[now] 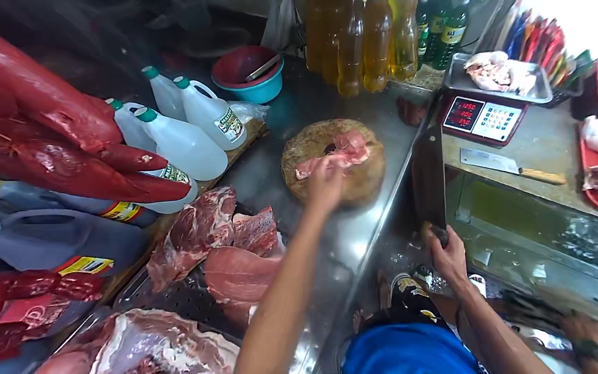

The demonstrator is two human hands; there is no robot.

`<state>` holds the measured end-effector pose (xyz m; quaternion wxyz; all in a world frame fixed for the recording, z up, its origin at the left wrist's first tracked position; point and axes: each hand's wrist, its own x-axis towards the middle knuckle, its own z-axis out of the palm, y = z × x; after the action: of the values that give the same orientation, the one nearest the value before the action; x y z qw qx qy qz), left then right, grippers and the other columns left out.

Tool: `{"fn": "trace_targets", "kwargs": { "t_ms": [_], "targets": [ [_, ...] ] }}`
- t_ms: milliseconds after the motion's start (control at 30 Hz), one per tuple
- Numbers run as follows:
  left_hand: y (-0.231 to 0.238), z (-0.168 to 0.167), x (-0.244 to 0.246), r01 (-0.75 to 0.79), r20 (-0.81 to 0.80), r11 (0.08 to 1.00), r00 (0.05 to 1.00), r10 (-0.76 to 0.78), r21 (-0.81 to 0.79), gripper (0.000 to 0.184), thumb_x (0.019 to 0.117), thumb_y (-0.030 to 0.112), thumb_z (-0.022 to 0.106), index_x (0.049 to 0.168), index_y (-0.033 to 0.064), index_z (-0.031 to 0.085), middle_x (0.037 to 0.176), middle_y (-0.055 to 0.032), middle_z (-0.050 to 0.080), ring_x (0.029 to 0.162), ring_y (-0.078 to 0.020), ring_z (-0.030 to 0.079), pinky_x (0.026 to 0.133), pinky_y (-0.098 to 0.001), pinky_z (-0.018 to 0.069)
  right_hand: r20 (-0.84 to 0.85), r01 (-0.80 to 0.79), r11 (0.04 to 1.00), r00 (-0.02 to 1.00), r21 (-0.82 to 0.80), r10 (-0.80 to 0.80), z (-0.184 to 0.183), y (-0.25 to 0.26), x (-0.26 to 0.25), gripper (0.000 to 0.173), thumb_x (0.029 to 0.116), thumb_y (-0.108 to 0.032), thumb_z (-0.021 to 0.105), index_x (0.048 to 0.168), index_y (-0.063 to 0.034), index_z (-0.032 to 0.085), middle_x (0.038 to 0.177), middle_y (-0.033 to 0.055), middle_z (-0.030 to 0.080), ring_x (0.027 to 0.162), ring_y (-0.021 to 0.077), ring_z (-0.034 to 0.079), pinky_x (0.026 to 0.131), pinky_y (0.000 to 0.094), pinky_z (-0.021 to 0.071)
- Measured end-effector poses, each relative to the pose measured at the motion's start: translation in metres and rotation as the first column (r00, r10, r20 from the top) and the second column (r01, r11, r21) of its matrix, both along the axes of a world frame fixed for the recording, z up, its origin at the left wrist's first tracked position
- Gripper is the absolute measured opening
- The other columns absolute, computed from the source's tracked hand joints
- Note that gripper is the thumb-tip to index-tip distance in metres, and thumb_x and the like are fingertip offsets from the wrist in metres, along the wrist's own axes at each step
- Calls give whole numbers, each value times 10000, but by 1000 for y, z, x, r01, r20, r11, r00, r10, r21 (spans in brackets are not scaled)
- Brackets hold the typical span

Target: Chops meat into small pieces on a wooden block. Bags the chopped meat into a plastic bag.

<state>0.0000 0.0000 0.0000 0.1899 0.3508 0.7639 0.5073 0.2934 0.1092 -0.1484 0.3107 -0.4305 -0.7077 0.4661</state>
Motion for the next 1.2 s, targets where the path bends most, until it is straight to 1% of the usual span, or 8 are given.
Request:
{"fn": "trace_targets", "kwargs": {
  "t_ms": [233, 367, 500, 667, 933, 1033, 1100, 1200],
  "targets": [
    [33, -17, -136, -256, -208, 911, 958, 196, -323, 390, 1081, 299, 472, 1333, 46, 629, 1367, -220, 600, 1284, -374, 575, 1078, -598, 444, -69, -181, 962, 978, 206, 199, 30, 88, -80, 390, 1005, -319, 546, 1154, 38, 591, 729, -5, 672, 602, 72, 672, 585, 283, 609],
    [79, -38, -192, -320, -275, 805, 940, 203, -500, 404, 1079, 311, 470, 1328, 39, 634, 1397, -249, 571, 1311, -432, 543, 1063, -660, 425, 26, -303, 920, 952, 248, 306, 15, 162, -143, 474, 1024, -406, 518, 1135, 43, 625, 689, 28, 648, 564, 110, 644, 559, 339, 583],
    [138, -80, -242, -399, -331, 645, 915, 232, -652, 444, 1078, 336, 447, 1401, 69, 595, 1438, -240, 557, 1339, -444, 524, 1074, -700, 395, 208, -487, 872, 857, 35, 471, -19, 204, -185, 427, 1031, -396, 538, 1161, 0, 633, 711, 71, 650, 600, 187, 650, 611, 422, 577],
    [175, -120, -267, -408, -316, 465, 911, 265, -786, 615, 1092, 527, 303, 1478, 110, 538, 1517, -192, 519, 1452, -425, 414, 1137, -743, 266, 224, -573, 815, 787, -85, 576, -20, 221, -190, 342, 1030, -362, 558, 1119, -37, 612, 681, 22, 612, 577, 130, 619, 579, 353, 557],
    [154, -118, -232, -431, -272, 444, 885, 377, -786, 620, 1053, 597, 377, 1403, 140, 606, 1455, -178, 576, 1417, -424, 453, 1110, -727, 317, 185, -652, 748, 725, -126, 663, -18, 235, -159, 390, 1017, -408, 541, 1132, -41, 606, 644, -11, 604, 506, 89, 601, 506, 322, 561],
    [130, -113, -211, -434, -295, 486, 894, 338, -759, 662, 1029, 566, 487, 1575, 198, 427, 1629, -174, 374, 1500, -445, 319, 1149, -727, 266, 212, -685, 708, 676, -172, 706, -10, 240, -161, 416, 1003, -456, 527, 1105, -59, 602, 633, -22, 586, 499, 88, 585, 500, 326, 545],
    [121, -95, -177, -455, -337, 549, 890, 307, -701, 801, 951, 559, 637, 1587, 141, 389, 1671, -230, 248, 1536, -486, 202, 1169, -738, 221, 171, -685, 685, 665, -248, 727, -6, 246, -164, 393, 998, -441, 535, 1089, -65, 605, 607, -22, 582, 469, 103, 582, 475, 325, 546],
    [114, -72, -99, -320, -352, 646, 932, 84, -693, 897, 782, 616, 787, 1505, 162, 511, 1480, -172, 547, 1399, -393, 473, 1180, -696, 265, 39, -641, 664, 708, -383, 705, -3, 247, -167, 320, 1029, -356, 521, 1046, -47, 598, 554, 10, 587, 409, 148, 572, 419, 332, 544]
  ]
}}
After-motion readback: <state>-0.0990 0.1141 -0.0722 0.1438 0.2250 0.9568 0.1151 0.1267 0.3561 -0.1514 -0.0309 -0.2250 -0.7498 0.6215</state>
